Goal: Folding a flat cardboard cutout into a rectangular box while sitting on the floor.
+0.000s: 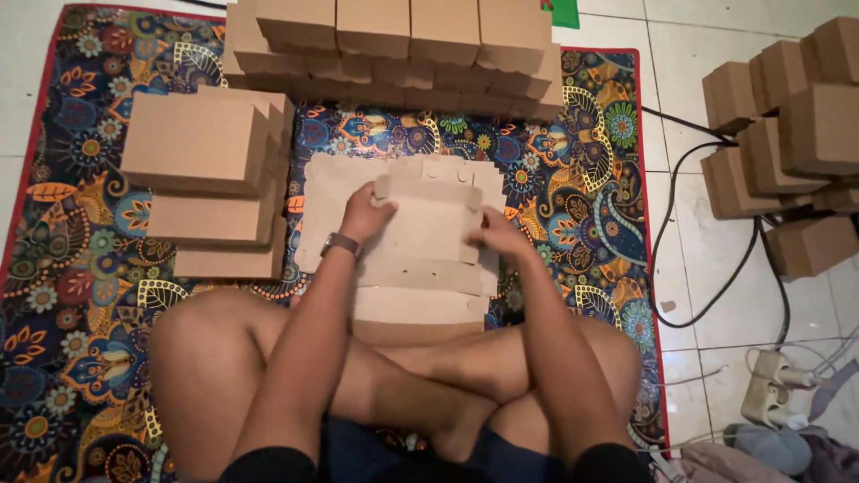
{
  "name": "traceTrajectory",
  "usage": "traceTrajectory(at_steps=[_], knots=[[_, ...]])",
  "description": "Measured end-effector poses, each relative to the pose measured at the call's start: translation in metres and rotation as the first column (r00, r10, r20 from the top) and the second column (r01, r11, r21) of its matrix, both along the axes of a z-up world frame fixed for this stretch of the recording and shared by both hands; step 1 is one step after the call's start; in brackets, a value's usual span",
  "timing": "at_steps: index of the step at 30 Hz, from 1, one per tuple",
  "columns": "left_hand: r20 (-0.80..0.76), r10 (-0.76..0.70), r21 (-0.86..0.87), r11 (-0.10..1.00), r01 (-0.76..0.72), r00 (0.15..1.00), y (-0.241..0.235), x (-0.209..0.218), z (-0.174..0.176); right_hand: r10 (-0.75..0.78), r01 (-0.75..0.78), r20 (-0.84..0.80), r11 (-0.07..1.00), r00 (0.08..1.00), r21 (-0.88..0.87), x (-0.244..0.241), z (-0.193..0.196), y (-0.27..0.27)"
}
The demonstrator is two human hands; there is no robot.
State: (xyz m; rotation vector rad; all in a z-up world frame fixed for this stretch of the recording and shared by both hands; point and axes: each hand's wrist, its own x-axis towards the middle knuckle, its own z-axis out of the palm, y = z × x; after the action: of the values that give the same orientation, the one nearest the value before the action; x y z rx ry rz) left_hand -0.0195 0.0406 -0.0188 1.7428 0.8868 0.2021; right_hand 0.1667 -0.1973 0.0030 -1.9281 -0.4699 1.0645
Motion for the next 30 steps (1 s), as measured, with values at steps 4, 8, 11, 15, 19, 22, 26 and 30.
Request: traceTrajectory(at_steps=[4, 8, 11, 15, 19, 22, 26, 30], knots=[[0.124, -0.027, -0.048, 0.998, 0.033, 0.992, -0.001, -0.001, 0.016, -0.119, 0.084, 0.126, 0.964, 0.985, 0.253, -0.012, 0.031, 0.008], [0.162, -0.066, -0.016, 0.997, 0.069, 0.985, -0.008, -0.012, 0.059, -0.024, -0.104, 0.366, 0.939, 0.930, 0.329, 0.007, 0.001, 0.002], [0.206, -0.170, 0.087, 0.984, 0.155, 0.964, 0.002, -0.014, 0.041, 0.098, -0.259, 0.425, 0.904, 0.900, 0.341, 0.009, 0.000, -0.004], [0.093, -0.353, 0.192, 0.924, 0.331, 0.931, 0.014, -0.020, -0.003, 0.197, -0.309, 0.380, 0.915, 0.904, 0.261, 0.003, -0.002, -0.003], [0.051, -0.365, 0.140, 0.924, 0.356, 0.929, 0.009, -0.020, 0.029, 0.099, -0.204, 0.477, 0.964, 0.873, 0.173, 0.000, -0.019, -0.004], [0.084, -0.301, 0.223, 0.935, 0.277, 0.950, 0.012, -0.017, 0.038, 0.201, -0.290, 0.568, 0.955, 0.798, 0.070, 0.007, -0.016, -0.003], [0.265, -0.302, 0.367, 0.910, 0.194, 0.916, 0.010, -0.018, 0.072, 0.112, -0.200, 0.654, 0.978, 0.748, 0.062, 0.004, 0.023, 0.001], [0.089, -0.399, 0.473, 0.823, 0.314, 0.913, 0.003, -0.010, 0.040, 0.264, -0.169, 0.680, 0.964, 0.684, -0.204, -0.008, 0.017, 0.006]])
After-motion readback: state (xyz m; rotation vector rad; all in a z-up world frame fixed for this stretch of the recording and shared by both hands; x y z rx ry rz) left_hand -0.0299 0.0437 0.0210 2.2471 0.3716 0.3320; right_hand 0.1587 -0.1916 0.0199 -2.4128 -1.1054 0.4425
